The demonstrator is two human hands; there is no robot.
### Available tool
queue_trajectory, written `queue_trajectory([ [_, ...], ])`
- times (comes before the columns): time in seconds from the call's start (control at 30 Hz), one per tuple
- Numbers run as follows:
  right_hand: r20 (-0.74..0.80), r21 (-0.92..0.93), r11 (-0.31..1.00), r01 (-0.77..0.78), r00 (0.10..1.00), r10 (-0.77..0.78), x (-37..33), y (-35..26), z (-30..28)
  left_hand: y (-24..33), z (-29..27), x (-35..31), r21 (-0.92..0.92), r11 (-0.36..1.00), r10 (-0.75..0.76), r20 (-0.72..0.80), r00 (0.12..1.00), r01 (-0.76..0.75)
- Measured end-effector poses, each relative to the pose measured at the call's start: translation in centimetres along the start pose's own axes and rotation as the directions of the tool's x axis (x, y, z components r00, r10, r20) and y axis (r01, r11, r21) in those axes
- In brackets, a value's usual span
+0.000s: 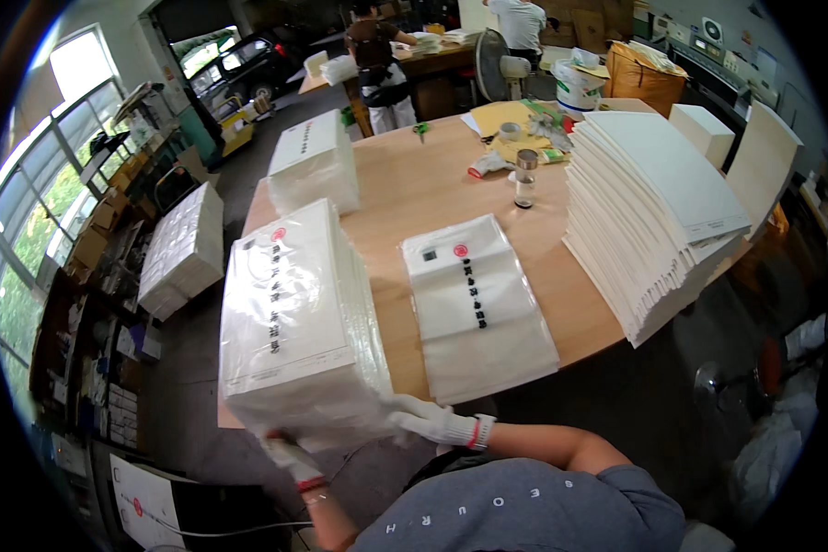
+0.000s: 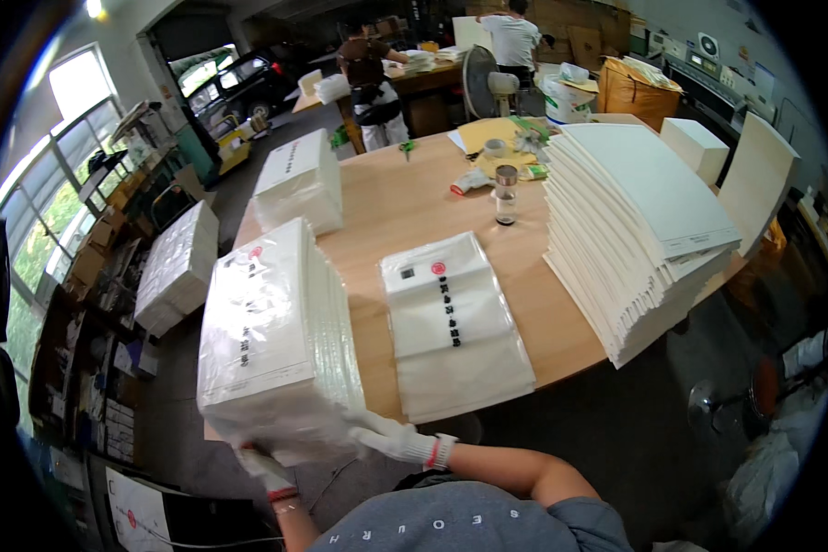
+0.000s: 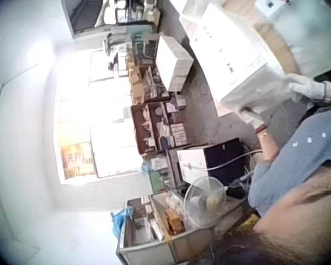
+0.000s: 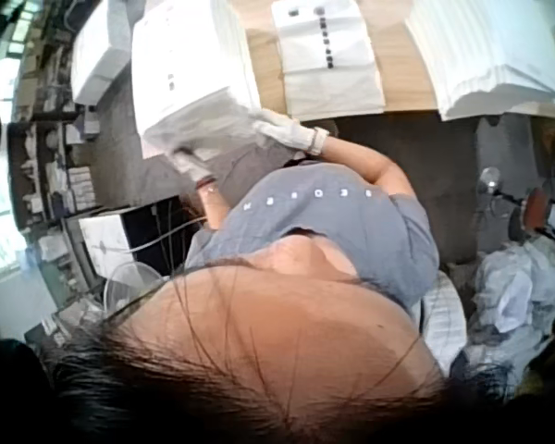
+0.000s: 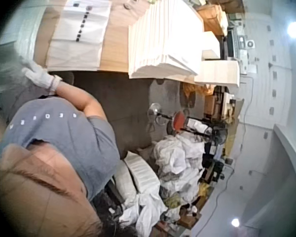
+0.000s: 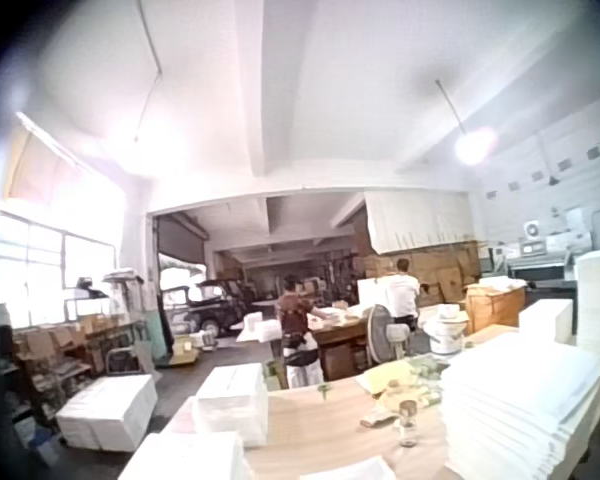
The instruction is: The person repeatedly picks up white foam sheets from a stack on a table, places them into clear plastic bags, and sets the filled bags aside. The workspace is a warehouse or workshop with other workers visible in the background.
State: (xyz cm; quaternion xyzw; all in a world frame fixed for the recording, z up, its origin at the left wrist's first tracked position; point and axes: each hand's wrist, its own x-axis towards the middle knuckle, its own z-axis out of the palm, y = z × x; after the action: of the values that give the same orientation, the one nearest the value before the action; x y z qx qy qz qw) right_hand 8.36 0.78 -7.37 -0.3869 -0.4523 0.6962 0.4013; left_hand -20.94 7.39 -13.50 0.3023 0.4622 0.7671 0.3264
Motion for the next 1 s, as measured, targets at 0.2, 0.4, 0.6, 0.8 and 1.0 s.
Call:
queue_trajectory([
  [0.2, -0.371, 0.069, 0.966, -0.249, 0.893, 0.256, -10.4, 7.0, -8.0, -6.3, 10.8, -17.8, 0.357, 0.804, -0.225, 0.923, 0.313, -0.475],
  [0.4, -0.605, 0.134, 0.967, -0.217, 0.755, 0.253, -15.9, 6.7, -11.2, -12.2, 22.8, -19.6, 0.151, 0.555, -0.087, 0.989, 0.123, -0.818],
  [0.6, -0.494, 0.312, 0.921, -0.233, 0.788, 0.367, -12.4, 5.4, -13.3, -11.8, 26.2, -17.3, 0.425, 0.706, -0.471, 0.879, 0.073, -0.567],
  [0.8, -0.760, 0.049, 0.999, 0.019, 0.650, 0.025, -2.7, 2.7, -16.5, -13.3, 28.6, -15.8, 0.326, 0.896, -0.274, 0.941, 0.199, -0.303],
  [1.0, -0.563, -0.826, 0.444, -0.346, 0.538, -0.627, -8.3, 2.2, -20.0, -14.2, 31.8, -11.9, 0.435, 0.861, -0.508, 0.768, 0.390, 0.265],
])
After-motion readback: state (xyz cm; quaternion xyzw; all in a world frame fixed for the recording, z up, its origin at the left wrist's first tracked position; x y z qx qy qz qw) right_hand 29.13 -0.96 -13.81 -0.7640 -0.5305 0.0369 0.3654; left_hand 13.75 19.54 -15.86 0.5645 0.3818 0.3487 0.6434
